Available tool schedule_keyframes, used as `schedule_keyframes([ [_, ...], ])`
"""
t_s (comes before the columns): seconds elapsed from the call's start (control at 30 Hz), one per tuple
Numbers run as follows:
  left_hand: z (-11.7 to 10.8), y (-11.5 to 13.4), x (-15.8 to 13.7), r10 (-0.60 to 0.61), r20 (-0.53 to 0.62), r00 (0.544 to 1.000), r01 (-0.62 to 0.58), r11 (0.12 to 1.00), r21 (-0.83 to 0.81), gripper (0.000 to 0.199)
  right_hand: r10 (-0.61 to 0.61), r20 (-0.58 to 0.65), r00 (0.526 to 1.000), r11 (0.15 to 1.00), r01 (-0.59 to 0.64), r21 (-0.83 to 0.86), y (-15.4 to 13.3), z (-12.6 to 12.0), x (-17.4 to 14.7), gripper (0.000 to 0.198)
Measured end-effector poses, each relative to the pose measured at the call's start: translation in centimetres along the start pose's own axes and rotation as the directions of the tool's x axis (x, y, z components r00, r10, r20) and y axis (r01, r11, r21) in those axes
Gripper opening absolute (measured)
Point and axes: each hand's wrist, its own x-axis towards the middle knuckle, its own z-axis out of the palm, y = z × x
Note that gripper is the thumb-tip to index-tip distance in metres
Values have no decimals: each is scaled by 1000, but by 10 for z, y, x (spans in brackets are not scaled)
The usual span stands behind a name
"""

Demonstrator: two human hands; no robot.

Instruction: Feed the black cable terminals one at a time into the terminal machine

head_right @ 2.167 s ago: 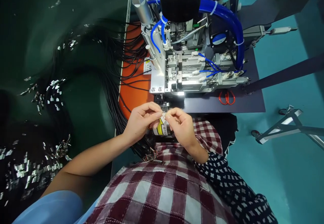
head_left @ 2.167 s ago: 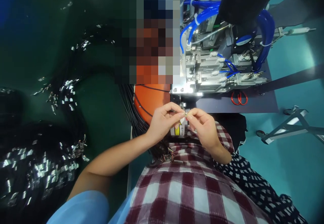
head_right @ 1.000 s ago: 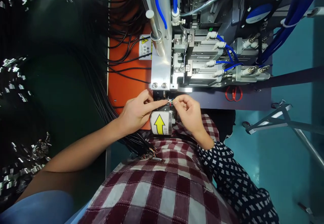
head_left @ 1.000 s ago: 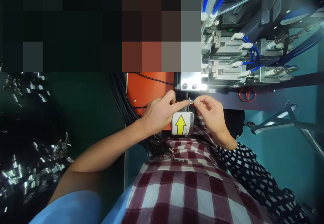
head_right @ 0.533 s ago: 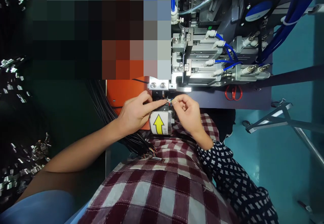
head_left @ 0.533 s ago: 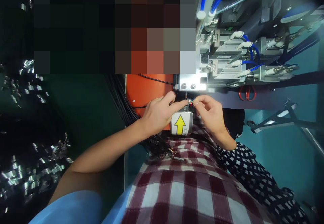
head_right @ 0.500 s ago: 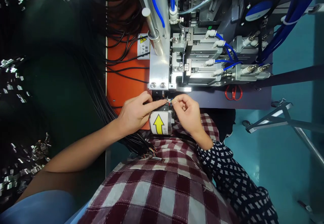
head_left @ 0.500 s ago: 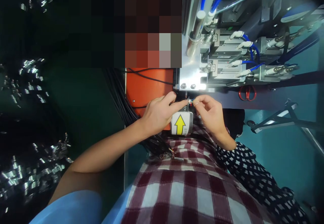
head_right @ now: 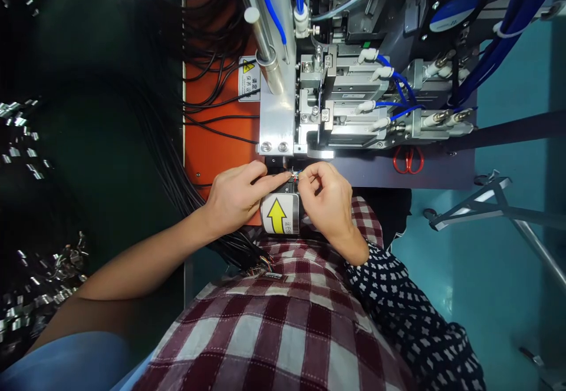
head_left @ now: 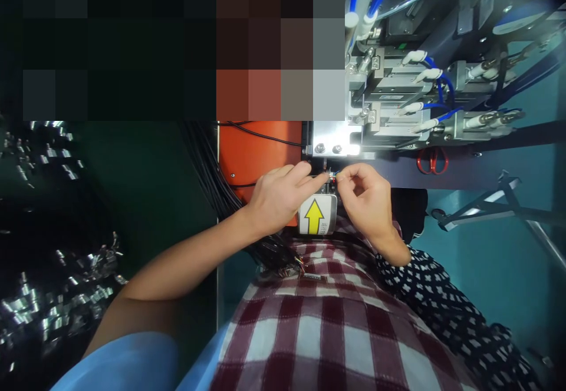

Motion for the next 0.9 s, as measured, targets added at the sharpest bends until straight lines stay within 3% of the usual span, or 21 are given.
schedule_keyframes([
  [0.27,-1,-1,1,28,-3,1000,-28,999,26,31,216,182,959,931,-259,258,0,-4,7,14],
  [0.37,-2,-1,1,40,-4,999,-40,998,42,31,238,202,950,913,-290,289,-1,-5,9,14],
  [0.57,-2,0,1,37,-26,999,-36,999,37,30,159,155,975,960,-189,205,4,-4,5,14],
  [0.7,-1,0,1,40,-28,999,-40,999,23,30,32,76,997,999,-34,19,1,-4,3,12],
  [0.8,-1,0,1,47,-37,998,-46,998,33,29,-68,9,998,984,69,-167,-4,-4,2,11],
  [0.9,0,0,0,32,-8,999,-32,999,8,30,-58,5,998,980,58,-193,-5,-4,2,11],
])
